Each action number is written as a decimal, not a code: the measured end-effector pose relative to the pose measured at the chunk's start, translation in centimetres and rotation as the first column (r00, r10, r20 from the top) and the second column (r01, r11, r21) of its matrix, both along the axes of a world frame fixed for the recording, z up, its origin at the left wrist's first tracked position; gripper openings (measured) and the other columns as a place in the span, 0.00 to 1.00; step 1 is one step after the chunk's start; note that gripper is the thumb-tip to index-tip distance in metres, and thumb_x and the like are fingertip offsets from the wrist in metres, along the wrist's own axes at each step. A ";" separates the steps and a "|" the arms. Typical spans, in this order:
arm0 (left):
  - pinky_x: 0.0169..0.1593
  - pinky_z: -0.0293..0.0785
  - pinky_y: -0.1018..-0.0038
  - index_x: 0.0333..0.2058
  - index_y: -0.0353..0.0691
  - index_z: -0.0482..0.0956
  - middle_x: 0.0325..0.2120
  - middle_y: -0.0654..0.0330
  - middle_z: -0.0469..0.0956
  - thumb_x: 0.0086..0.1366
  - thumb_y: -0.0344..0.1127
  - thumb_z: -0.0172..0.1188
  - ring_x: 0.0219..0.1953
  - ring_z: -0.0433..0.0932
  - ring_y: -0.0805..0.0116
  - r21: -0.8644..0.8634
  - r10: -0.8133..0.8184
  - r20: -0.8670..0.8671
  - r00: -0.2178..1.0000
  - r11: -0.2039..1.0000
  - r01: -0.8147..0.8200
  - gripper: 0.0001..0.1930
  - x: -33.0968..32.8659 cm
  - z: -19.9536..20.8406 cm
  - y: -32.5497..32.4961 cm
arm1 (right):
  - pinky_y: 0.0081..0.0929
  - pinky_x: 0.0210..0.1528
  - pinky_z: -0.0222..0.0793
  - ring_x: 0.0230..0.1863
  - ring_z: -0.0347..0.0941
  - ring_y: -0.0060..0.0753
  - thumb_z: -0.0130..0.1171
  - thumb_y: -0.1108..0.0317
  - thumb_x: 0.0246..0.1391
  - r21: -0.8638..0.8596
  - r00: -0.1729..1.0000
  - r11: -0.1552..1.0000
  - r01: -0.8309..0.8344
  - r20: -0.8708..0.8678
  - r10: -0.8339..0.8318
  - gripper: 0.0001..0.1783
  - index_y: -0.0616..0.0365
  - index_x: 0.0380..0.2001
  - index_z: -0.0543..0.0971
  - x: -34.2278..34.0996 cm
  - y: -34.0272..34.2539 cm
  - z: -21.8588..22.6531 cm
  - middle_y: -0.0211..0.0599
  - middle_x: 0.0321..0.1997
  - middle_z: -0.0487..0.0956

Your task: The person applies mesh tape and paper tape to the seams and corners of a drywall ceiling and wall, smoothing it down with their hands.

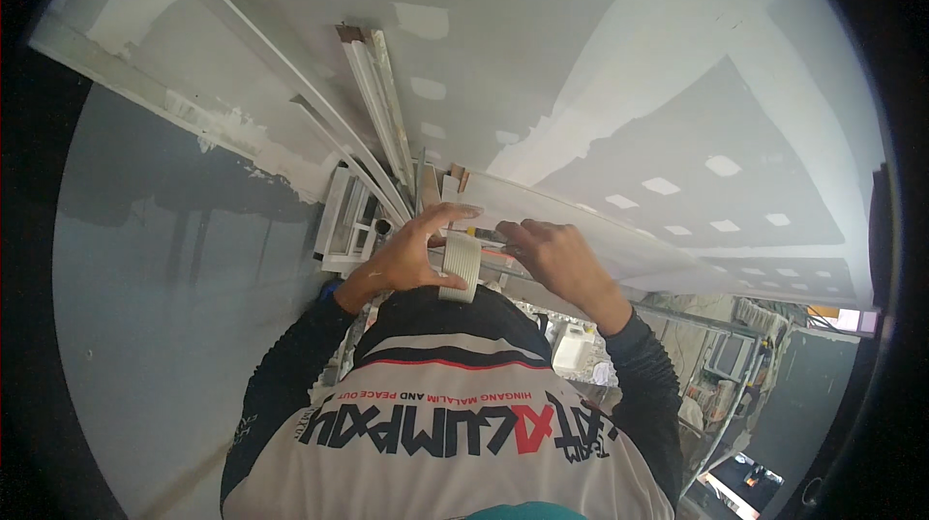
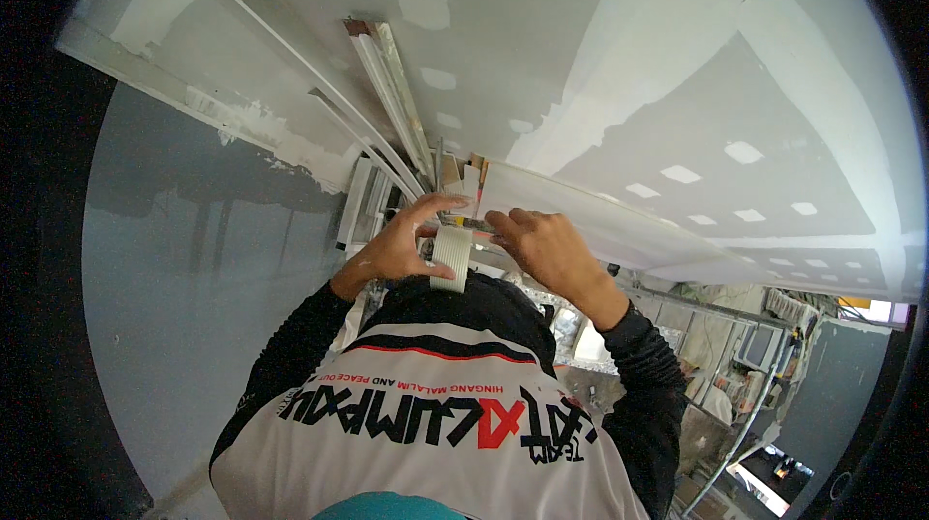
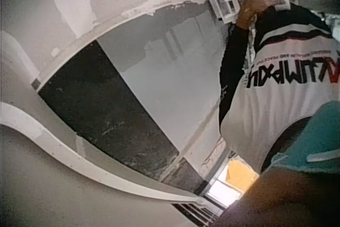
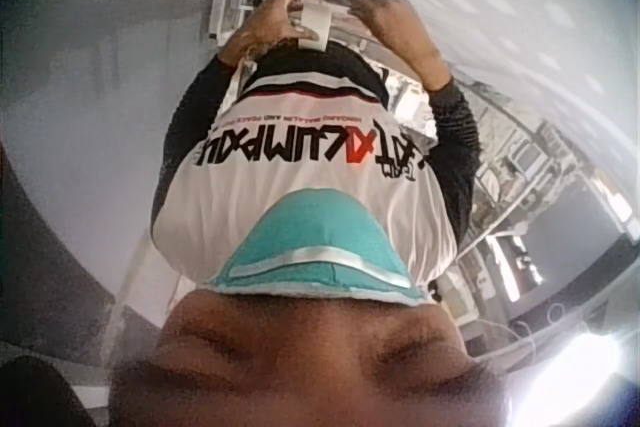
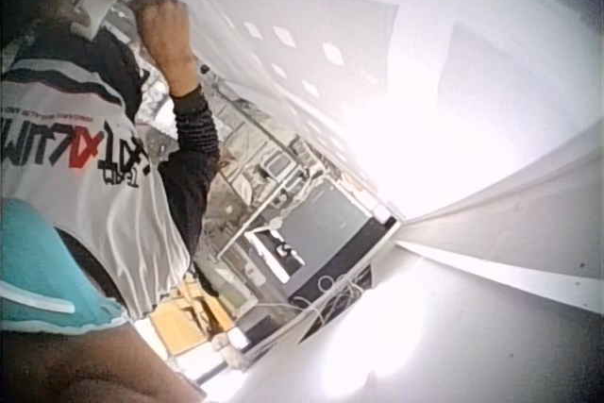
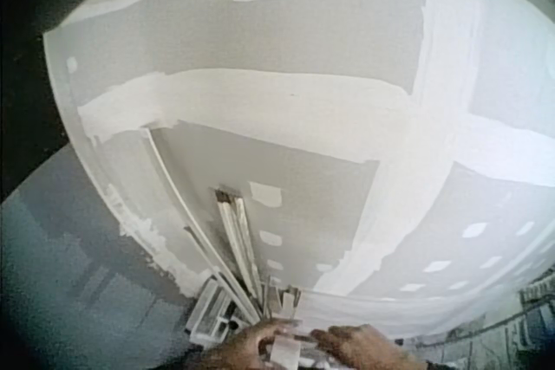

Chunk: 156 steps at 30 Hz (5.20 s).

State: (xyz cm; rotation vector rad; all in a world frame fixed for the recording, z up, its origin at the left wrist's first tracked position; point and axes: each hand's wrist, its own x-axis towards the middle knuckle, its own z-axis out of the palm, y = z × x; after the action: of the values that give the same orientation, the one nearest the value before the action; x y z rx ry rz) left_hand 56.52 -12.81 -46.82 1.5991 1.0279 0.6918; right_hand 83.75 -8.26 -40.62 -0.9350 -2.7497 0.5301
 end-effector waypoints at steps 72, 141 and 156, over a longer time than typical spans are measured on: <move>0.60 0.72 0.68 0.74 0.42 0.55 0.50 0.55 0.77 0.54 0.30 0.77 0.55 0.76 0.65 -0.359 0.453 0.388 0.803 0.876 -0.321 0.52 -1.9 -3.8 -6.1 | 0.27 0.40 0.73 0.39 0.75 0.24 0.58 0.64 0.70 -0.950 0.319 0.282 -0.130 -0.310 -0.896 0.30 0.63 0.70 0.67 10.3 -3.1 -18.9 0.40 0.47 0.80; 0.52 0.75 0.75 0.50 0.37 0.78 0.43 0.61 0.81 0.71 0.27 0.63 0.47 0.78 0.73 0.089 0.639 0.171 0.750 0.748 -0.657 0.11 -4.2 1.3 -1.4 | 0.45 0.70 0.62 0.69 0.67 0.54 0.78 0.56 0.48 -0.781 0.963 0.602 -0.164 -0.259 -0.075 0.53 0.57 0.72 0.59 -5.1 -0.9 -19.4 0.54 0.69 0.67; 0.51 0.77 0.67 0.46 0.41 0.78 0.43 0.57 0.80 0.53 0.22 0.75 0.44 0.82 0.64 0.567 0.480 -0.141 0.866 0.756 -0.327 0.22 -10.3 16.8 -3.9 | 0.61 0.67 0.60 0.67 0.68 0.60 0.72 0.57 0.47 -0.163 0.927 0.922 -0.351 0.076 0.367 0.35 0.51 0.60 0.76 -26.0 2.9 -33.0 0.57 0.62 0.74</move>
State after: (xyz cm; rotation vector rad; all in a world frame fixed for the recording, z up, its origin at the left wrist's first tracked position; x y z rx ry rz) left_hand 46.27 -16.66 -30.03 2.0075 1.5227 1.1486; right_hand 57.73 -5.32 -73.64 -0.4904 -3.0311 0.7717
